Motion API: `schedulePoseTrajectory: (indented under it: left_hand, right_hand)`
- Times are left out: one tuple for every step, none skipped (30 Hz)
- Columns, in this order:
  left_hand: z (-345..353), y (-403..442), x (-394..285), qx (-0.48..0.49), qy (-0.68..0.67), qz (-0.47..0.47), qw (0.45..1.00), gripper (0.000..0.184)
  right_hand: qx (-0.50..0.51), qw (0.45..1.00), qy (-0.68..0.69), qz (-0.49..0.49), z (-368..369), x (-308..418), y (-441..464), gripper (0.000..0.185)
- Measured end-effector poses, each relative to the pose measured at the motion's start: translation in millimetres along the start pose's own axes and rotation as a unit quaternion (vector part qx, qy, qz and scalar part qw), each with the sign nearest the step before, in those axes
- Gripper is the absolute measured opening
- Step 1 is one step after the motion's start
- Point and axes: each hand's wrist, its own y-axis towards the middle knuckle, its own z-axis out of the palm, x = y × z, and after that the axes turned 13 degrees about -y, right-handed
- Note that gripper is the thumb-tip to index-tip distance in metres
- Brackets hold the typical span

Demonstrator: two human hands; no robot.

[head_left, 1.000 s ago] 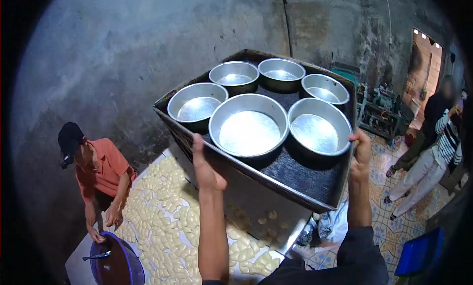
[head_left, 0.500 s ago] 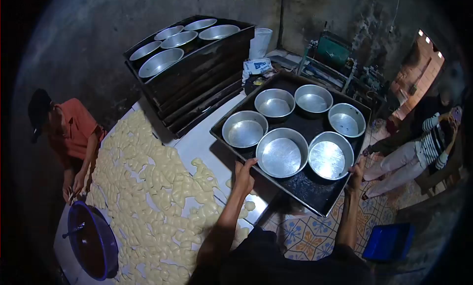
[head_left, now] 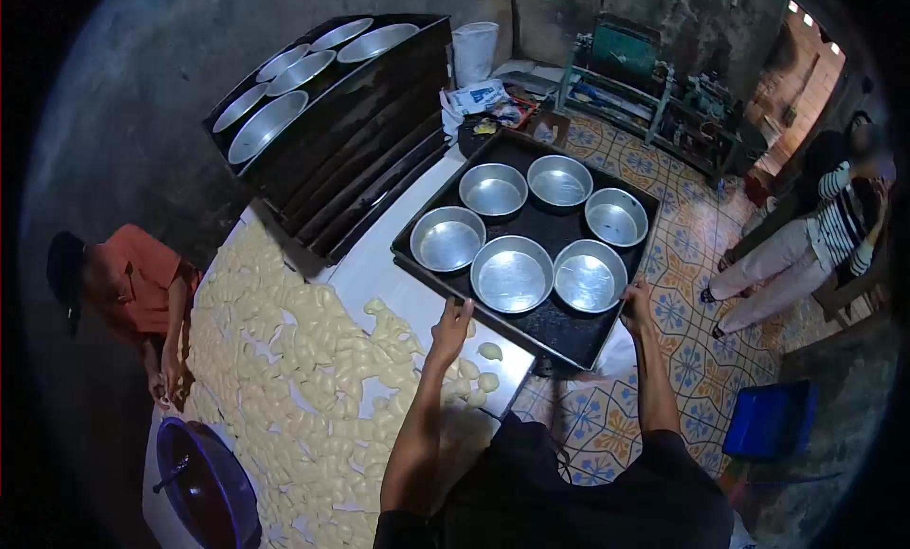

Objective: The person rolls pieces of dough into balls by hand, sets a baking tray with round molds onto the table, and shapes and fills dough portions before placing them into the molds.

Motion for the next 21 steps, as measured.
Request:
schedulePoseTrajectory:
  left_hand:
    - [-1,-4,8,0.012,0.105,0.063,0.992,0.063]
    - [0,-10,17,-0.002,0.176,0.162,0.971,0.051]
    - [0,-14,19,-0.016,0.215,0.229,0.949,0.045]
    - [0,-20,23,-0.03,0.254,0.289,0.922,0.041]
    - [1,-23,26,-0.031,0.284,0.284,0.915,0.036]
    - [3,-25,20,-0.036,0.312,0.281,0.907,0.032]
    - [5,-20,26,-0.073,0.235,0.283,0.927,0.027]
    - [5,-19,33,-0.1,0.162,0.282,0.94,0.024]
    - [2,-23,29,-0.136,0.1,0.288,0.943,0.023]
    - [-5,-28,24,-0.172,0.038,0.293,0.94,0.022]
    - [-18,-33,34,-0.194,-0.049,0.288,0.936,0.016]
    - [-27,-50,20,-0.164,-0.314,0.228,0.907,0.022]
    - [-42,-78,-1,-0.195,-0.396,0.18,0.879,0.024]
    - [-64,-98,9,-0.174,-0.372,0.239,0.88,0.03]
    - [-86,-132,-9,-0.088,-0.628,0.157,0.757,0.039]
    - [-103,-156,-8,-0.152,-0.564,0.157,0.796,0.044]
    - [-111,-183,-13,-0.137,-0.641,0.186,0.732,0.04]
    - [-125,-208,0,-0.142,-0.565,0.211,0.785,0.036]
    - [-126,-230,3,-0.24,-0.636,0.173,0.713,0.035]
    - [-126,-249,4,-0.295,-0.594,0.163,0.731,0.036]
    - [-128,-267,22,-0.293,-0.669,0.163,0.664,0.036]
  right_hand:
    - [-0.017,0.992,-0.128,-0.011,6,8,-9,0.03]
    - [-0.033,0.967,-0.253,-0.02,15,16,-17,0.033]
    - [-0.013,0.953,-0.297,0.053,12,18,-15,0.043]
    - [0.048,0.949,-0.31,0.017,8,18,-14,0.049]
    - [0.037,0.945,-0.325,0.018,7,16,-15,0.048]
    - [0.028,0.94,-0.34,0.015,9,19,-14,0.048]
    - [0.038,0.904,-0.42,0.07,10,33,-16,0.052]
    - [0.023,0.843,-0.536,0.042,13,44,-24,0.054]
    - [0.007,0.768,-0.641,0.011,18,54,-31,0.056]
    - [-0.009,0.679,-0.734,-0.021,24,64,-40,0.059]
    - [-0.128,0.596,-0.785,-0.114,43,70,-58,0.065]
    - [-0.169,0.629,-0.727,-0.217,59,81,-68,0.055]
    - [-0.133,0.7,-0.632,-0.305,73,84,-75,0.043]
    - [-0.09,0.756,-0.522,-0.385,88,86,-81,0.031]
    - [0.013,0.83,-0.49,-0.265,107,90,-96,0.021]
    - [0.116,0.878,-0.445,-0.135,127,89,-112,0.016]
    - [0.137,0.872,-0.422,-0.208,151,77,-119,0.018]
    - [0.159,0.86,-0.395,-0.281,173,65,-123,0.023]
    - [0.198,0.863,-0.389,-0.255,192,58,-121,0.023]
    - [0.235,0.864,-0.383,-0.228,208,53,-116,0.024]
    - [0.227,0.871,-0.38,-0.211,224,43,-109,0.024]
